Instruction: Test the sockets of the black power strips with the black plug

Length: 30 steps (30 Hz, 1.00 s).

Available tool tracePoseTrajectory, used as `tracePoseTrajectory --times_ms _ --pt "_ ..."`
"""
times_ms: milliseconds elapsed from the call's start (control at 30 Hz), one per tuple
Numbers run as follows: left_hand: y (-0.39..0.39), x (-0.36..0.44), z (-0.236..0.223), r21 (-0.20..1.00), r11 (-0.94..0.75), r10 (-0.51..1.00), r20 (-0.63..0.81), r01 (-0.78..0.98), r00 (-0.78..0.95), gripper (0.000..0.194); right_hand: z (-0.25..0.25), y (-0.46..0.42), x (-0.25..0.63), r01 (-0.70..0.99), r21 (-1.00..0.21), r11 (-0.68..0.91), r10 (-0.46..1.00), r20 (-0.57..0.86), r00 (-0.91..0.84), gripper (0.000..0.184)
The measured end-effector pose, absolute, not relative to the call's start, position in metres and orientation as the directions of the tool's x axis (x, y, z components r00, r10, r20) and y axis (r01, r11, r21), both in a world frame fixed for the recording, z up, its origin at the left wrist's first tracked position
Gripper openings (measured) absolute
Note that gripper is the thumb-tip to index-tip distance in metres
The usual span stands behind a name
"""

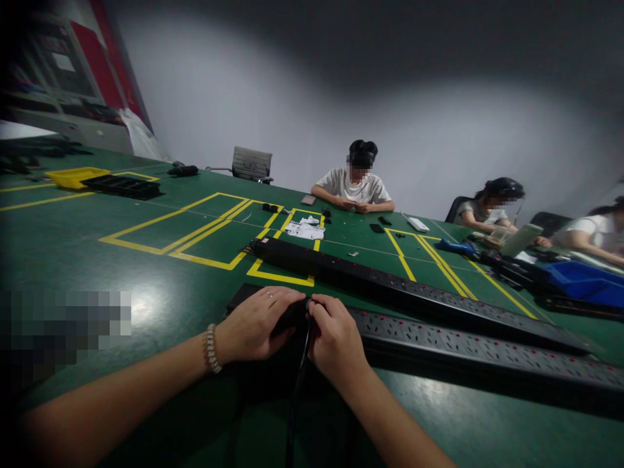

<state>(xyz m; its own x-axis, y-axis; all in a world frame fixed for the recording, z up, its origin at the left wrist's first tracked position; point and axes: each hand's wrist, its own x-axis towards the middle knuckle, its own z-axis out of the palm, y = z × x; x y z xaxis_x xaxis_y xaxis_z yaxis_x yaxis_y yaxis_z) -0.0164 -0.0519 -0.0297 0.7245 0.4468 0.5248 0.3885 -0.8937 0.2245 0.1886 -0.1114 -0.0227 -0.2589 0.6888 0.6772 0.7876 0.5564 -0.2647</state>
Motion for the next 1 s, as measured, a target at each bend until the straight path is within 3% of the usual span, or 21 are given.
tracePoseTrajectory --times_ms 433,1000 --pt "-0.0508 -0.0167 -0.0302 0.251 -0.895 0.446 0.524 0.369 0.726 0.072 -0.0267 -0.1116 0.191 0.779 -0.182 0.6 0.65 0.678 -0.342 0.027" --pt "-0.0499 -0.0123 -0.0257 0.243 -0.882 0.471 0.456 0.404 0.755 0.071 -0.0276 -0.1147 0.1902 0.79 -0.206 0.577 0.663 0.683 -0.307 0.03"
